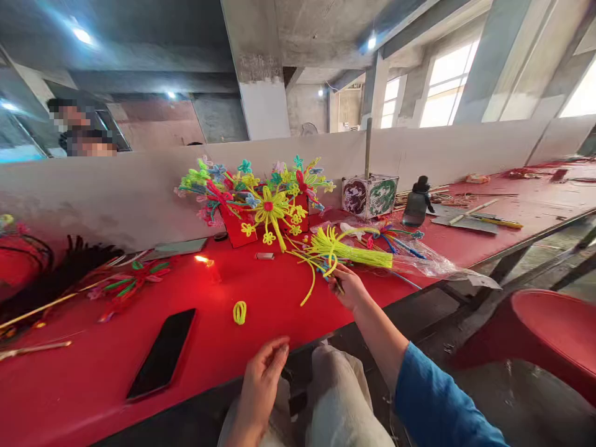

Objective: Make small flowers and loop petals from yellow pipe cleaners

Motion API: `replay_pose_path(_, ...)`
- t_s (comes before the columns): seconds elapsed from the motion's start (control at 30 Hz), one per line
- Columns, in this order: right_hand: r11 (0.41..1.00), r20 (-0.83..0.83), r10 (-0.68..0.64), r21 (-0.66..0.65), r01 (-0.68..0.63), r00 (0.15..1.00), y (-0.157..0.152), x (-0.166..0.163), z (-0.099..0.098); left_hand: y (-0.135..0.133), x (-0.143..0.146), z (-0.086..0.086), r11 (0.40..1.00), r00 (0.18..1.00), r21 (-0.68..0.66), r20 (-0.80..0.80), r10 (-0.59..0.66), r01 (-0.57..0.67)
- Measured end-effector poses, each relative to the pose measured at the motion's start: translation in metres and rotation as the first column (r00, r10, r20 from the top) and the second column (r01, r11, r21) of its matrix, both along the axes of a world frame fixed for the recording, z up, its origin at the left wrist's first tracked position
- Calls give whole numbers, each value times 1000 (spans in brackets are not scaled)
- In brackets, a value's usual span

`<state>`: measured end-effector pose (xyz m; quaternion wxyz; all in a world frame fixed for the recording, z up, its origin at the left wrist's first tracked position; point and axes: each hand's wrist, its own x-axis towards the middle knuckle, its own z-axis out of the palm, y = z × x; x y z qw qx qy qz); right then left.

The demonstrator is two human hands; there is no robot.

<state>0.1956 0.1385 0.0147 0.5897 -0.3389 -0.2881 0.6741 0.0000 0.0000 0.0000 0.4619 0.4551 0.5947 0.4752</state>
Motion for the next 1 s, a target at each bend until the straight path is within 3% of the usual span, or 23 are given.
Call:
replay_pose_path(0.2,990,123,133,31,-137,983,-19,-7,-6,-5,-1,-2,999,998,-8,57,34,-34)
replay_pose_path(0.37,946,319,297,32,-323,900,-63,-35,-20,-8,6,10,995,986,10,136,94,-96)
replay_pose_path(0.53,786,599,445,97,-611,666,-109,-47,-21,-10,6,12,996,988,-22,121,93,-91)
replay_pose_path(0.67,780,686,429,46,-624,587,-132,-41,-25,-12,-3,10,977,972,-20,104,213,-212)
replay_pose_path(0.8,775,715,446,-8,-632,538,-153,-33,-51,-15,-19,21,937,927,53,171,333,-346)
replay_pose_path(0.9,778,717,466,-54,-626,518,-168,-28,-72,-19,-26,32,918,905,85,226,361,-387)
replay_pose_path(1.0,768,814,391,-32,-640,429,-173,-25,-73,-26,-28,37,908,888,88,268,375,-410)
